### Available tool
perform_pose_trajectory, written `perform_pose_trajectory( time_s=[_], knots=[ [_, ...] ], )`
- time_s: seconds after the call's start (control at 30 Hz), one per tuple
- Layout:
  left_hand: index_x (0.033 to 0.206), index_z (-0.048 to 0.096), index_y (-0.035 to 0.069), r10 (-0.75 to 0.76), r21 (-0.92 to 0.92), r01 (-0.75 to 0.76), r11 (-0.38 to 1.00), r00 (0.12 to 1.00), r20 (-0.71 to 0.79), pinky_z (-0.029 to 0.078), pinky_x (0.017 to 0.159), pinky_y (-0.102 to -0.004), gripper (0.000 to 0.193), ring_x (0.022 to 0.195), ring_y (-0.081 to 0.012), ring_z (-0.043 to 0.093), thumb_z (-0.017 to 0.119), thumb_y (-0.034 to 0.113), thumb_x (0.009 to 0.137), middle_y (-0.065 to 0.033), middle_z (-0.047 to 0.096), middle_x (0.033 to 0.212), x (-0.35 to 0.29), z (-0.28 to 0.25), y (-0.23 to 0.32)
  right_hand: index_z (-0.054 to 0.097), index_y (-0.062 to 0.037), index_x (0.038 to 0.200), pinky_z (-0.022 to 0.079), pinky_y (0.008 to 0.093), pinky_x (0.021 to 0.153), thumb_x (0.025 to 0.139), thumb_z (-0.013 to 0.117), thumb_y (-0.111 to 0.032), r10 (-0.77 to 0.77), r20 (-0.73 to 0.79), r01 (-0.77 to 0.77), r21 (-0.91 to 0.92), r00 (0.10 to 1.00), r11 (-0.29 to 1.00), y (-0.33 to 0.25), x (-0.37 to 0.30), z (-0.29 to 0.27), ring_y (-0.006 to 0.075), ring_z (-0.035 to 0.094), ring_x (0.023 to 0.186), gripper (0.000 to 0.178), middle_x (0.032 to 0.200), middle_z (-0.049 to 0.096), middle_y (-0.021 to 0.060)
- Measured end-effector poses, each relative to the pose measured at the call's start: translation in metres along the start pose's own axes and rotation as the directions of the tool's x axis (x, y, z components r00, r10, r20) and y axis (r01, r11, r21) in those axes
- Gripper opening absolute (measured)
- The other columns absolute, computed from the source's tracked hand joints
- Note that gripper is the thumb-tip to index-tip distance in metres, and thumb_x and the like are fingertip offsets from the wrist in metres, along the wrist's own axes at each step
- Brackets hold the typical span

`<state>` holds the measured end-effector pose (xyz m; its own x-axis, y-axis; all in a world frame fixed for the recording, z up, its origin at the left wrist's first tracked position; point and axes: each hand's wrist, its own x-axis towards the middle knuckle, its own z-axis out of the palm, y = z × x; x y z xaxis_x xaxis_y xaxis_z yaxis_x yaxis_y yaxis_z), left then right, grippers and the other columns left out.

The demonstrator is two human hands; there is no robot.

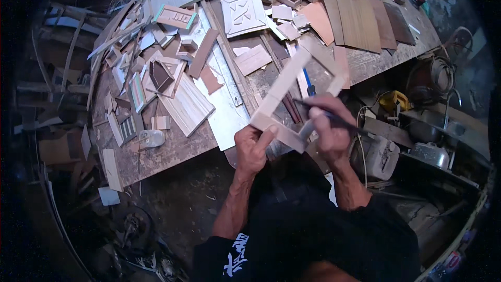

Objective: Assembling, measuring, and marking small wooden pieces to create a frame on a cluttered workbench.

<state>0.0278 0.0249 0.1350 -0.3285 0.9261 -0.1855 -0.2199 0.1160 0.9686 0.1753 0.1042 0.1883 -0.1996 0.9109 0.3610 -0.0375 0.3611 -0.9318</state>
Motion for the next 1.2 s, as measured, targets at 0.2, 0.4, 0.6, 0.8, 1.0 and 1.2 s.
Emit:
perform_pose_trajectory(
  time_s=[0.2,0.4,0.6,0.8,1.0,1.2],
  knots=[
    [0.108,0.060,-0.005,0.152,-0.195,-0.179,0.964,0.977,-0.147,0.045,0.078,-0.0268,0.024,0.088,-0.0139,0.058,0.061,0.009,0.088,-0.0074,0.064,0.098,-0.002,0.004,-0.019,0.061,0.0045,0.087,0.049,0.0327,0.062,0.072,0.059,0.005,-0.360,0.018,0.360,-0.029,0.933,0.933,0.003,-0.019,0.023,0.0235,0.061,0.065,0.015,0.076,0.063,0.0147],
    [0.111,0.057,-0.007,0.148,-0.191,-0.186,0.964,0.970,-0.193,0.046,0.078,-0.0260,0.024,0.089,-0.0140,0.058,0.054,0.008,0.092,-0.0096,0.063,0.100,-0.010,0.015,-0.005,0.059,0.0018,0.085,0.052,0.0347,0.064,0.070,0.063,0.004,-0.395,-0.001,0.395,-0.050,0.919,0.917,0.015,-0.023,0.037,0.0245,0.063,0.066,0.016,0.076,0.063,0.0131],
    [0.109,0.058,-0.008,0.161,-0.138,-0.198,0.970,0.958,-0.238,0.046,0.075,-0.0262,0.025,0.086,-0.0133,0.058,0.051,0.011,0.094,-0.0094,0.064,0.098,-0.011,0.021,-0.006,0.058,0.0022,0.085,0.052,0.0357,0.067,0.071,0.063,0.004,-0.359,0.023,0.359,-0.016,0.933,0.933,0.018,-0.023,0.040,0.0255,0.063,0.068,0.014,0.075,0.063,0.0137],
    [0.106,0.060,-0.008,0.151,-0.134,-0.182,0.974,0.965,-0.213,0.046,0.070,-0.0257,0.024,0.082,-0.0120,0.058,0.051,0.011,0.095,-0.0088,0.064,0.094,-0.011,0.018,-0.004,0.058,0.0020,0.085,0.052,0.0352,0.067,0.071,0.063,0.006,-0.328,0.039,0.329,-0.019,0.944,0.944,0.019,-0.023,0.042,0.0258,0.063,0.068,0.016,0.073,0.062,0.0138],
    [0.105,0.060,-0.008,0.167,-0.136,-0.199,0.971,0.963,-0.212,0.046,0.069,-0.0257,0.024,0.081,-0.0121,0.058,0.051,0.011,0.094,-0.0088,0.065,0.093,-0.010,0.017,-0.006,0.058,0.0017,0.084,0.052,0.0338,0.065,0.072,0.064,0.004,-0.328,0.067,0.330,-0.019,0.942,0.944,0.022,-0.021,0.043,0.0261,0.063,0.067,0.014,0.073,0.062,0.0141],
    [0.110,0.058,-0.008,0.135,-0.101,-0.159,0.982,0.969,-0.209,0.045,0.077,-0.0271,0.026,0.088,-0.0154,0.059,0.051,0.011,0.094,-0.0117,0.064,0.100,-0.011,0.015,-0.008,0.058,0.0018,0.084,0.051,0.0334,0.062,0.072,0.064,0.003,-0.324,0.068,0.326,-0.031,0.944,0.945,0.022,-0.020,0.044,0.0259,0.063,0.066,0.013,0.072,0.061,0.0143]
  ],
)
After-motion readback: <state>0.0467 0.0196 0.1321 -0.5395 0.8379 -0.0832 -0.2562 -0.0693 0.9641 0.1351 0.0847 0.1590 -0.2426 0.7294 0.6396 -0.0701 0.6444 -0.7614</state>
